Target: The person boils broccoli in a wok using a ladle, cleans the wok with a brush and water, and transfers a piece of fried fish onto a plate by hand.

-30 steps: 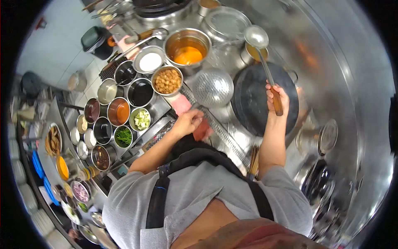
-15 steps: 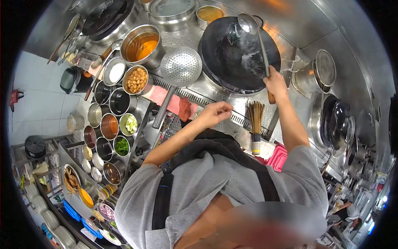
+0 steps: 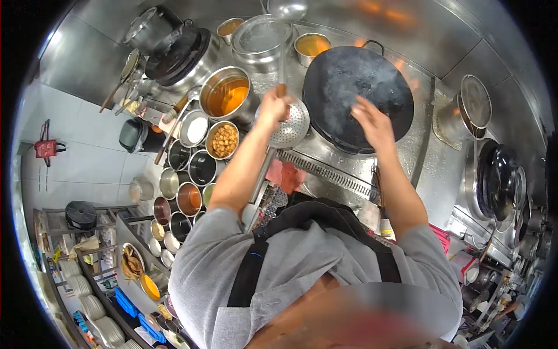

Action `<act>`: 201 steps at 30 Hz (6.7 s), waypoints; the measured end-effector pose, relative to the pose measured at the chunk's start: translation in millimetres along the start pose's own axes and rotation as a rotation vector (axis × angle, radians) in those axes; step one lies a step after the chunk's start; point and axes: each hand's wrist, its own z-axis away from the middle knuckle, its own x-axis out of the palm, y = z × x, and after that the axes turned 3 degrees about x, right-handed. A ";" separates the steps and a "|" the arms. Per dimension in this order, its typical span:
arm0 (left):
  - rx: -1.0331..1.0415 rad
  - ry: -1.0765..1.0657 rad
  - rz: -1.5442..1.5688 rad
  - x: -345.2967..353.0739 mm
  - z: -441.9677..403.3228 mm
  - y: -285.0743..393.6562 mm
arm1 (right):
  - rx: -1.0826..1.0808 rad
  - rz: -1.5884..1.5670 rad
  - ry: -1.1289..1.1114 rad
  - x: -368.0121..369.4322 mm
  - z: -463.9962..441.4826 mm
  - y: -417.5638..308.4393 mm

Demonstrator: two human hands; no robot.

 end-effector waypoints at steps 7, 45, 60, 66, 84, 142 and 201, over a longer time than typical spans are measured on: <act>-0.015 0.177 -1.292 -83.3 -154.1 27.8 | 0.440 0.147 0.284 -114.2 153.7 97.8; -0.086 -1.158 -0.052 254.5 195.3 -32.9 | 0.483 -0.604 0.388 -135.5 174.9 49.4; -0.259 -0.063 -0.850 -8.7 94.3 -258.7 | 0.297 0.967 0.269 -137.6 335.5 200.4; 0.111 -0.007 -0.747 1.2 113.0 -264.2 | 0.419 0.811 0.044 -94.3 300.7 162.8; -0.550 -0.193 0.489 138.6 83.3 -83.6 | -0.002 1.177 -0.228 -149.8 -102.7 72.0; 0.342 0.077 -0.705 44.4 65.0 37.0 | 0.638 -0.118 -0.082 -101.2 176.2 80.7; -0.062 0.051 -0.766 -1.3 138.9 -244.2 | 0.477 0.553 -0.659 -109.7 -45.4 81.2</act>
